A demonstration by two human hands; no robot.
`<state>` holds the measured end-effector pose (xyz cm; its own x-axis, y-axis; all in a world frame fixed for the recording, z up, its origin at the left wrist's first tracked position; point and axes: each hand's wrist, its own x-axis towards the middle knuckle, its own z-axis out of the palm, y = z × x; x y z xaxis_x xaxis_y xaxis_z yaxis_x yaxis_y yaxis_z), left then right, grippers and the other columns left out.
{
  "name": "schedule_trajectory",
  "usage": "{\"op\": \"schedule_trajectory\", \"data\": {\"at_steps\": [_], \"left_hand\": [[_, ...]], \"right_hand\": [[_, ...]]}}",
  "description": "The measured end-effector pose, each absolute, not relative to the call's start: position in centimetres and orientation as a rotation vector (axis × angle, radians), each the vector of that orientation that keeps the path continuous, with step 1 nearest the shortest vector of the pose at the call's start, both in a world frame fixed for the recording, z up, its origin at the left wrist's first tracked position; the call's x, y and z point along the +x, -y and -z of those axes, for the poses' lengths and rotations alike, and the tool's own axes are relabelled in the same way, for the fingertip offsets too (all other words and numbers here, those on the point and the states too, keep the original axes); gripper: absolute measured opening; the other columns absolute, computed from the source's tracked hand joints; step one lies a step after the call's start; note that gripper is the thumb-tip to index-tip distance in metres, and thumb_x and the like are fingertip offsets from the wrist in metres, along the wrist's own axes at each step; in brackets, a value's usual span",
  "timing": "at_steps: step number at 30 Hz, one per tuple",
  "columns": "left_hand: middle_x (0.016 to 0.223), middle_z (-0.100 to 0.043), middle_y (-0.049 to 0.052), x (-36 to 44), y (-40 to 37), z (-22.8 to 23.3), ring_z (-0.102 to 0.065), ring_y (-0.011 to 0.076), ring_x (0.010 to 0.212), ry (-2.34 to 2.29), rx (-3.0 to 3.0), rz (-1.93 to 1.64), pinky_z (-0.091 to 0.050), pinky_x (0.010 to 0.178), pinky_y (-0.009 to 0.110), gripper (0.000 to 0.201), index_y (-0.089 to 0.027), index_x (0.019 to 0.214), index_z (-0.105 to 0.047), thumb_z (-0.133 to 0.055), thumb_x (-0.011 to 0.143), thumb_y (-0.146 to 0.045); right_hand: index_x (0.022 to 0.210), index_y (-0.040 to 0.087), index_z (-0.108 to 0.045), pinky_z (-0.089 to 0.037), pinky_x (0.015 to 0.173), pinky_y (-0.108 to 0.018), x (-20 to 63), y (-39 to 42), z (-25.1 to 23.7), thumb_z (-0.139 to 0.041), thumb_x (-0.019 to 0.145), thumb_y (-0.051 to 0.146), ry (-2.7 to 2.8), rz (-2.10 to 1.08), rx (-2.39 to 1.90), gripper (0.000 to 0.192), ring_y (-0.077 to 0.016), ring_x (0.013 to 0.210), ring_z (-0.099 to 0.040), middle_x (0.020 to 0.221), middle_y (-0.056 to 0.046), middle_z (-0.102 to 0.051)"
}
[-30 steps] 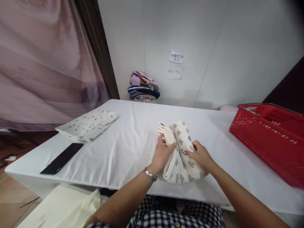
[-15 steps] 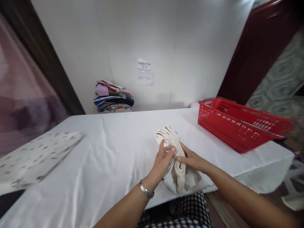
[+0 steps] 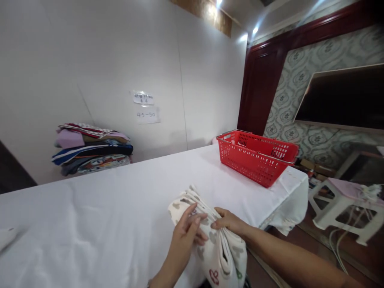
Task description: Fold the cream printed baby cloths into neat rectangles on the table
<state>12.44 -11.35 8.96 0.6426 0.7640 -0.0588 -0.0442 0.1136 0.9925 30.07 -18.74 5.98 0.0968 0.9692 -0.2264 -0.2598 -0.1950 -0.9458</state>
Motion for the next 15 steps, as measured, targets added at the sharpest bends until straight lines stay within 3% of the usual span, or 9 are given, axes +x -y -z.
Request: {"op": "schedule_trajectory", "data": {"at_steps": [4, 8, 11, 15], "left_hand": [[0.089, -0.072, 0.007, 10.3, 9.1, -6.3, -0.065, 0.0178, 0.064, -0.808, 1.645, -0.869, -0.057, 0.061, 0.031, 0.049, -0.02, 0.102, -0.066, -0.052, 0.078, -0.061], [0.101, -0.072, 0.004, 7.6, 7.3, 0.5, -0.068, 0.0251, 0.092, -0.983, 2.212, -0.873, -0.058, 0.077, 0.039, 0.03, -0.028, 0.096, -0.071, -0.055, 0.08, -0.047], [0.107, -0.071, 0.004, 6.5, 6.6, 4.6, -0.067, 0.0259, 0.096, -0.689, 2.649, -0.999, -0.058, 0.083, 0.04, 0.026, -0.031, 0.098, -0.072, -0.059, 0.077, -0.04], [0.106, -0.071, 0.004, 6.4, 6.2, 5.5, -0.069, 0.0224, 0.093, -0.49, 2.927, -1.115, -0.059, 0.079, 0.033, 0.025, -0.029, 0.101, -0.07, -0.06, 0.08, -0.038]], "right_hand": [[0.092, 0.025, -0.064, -0.049, 0.069, -0.033, 32.8, 20.0, -9.5, -0.076, 0.056, 0.034, 0.886, -1.134, -1.301, 0.039, -0.0216, 0.075, -0.061, 0.086, 0.001, -0.067], [0.103, 0.022, -0.061, -0.049, 0.072, -0.033, 38.2, 20.8, -16.2, -0.076, 0.057, 0.043, 1.019, -0.656, -1.538, 0.053, -0.0232, 0.084, -0.061, 0.095, -0.002, -0.067], [0.105, 0.02, -0.06, -0.049, 0.069, -0.03, 43.5, 20.6, -21.9, -0.072, 0.061, 0.044, 1.114, -0.201, -1.664, 0.052, -0.022, 0.083, -0.06, 0.096, -0.003, -0.066], [0.108, 0.019, -0.063, -0.046, 0.068, -0.029, 51.4, 19.2, -27.6, -0.066, 0.066, 0.036, 1.165, 0.308, -1.91, 0.045, -0.0204, 0.077, -0.059, 0.087, -0.003, -0.066]]}}
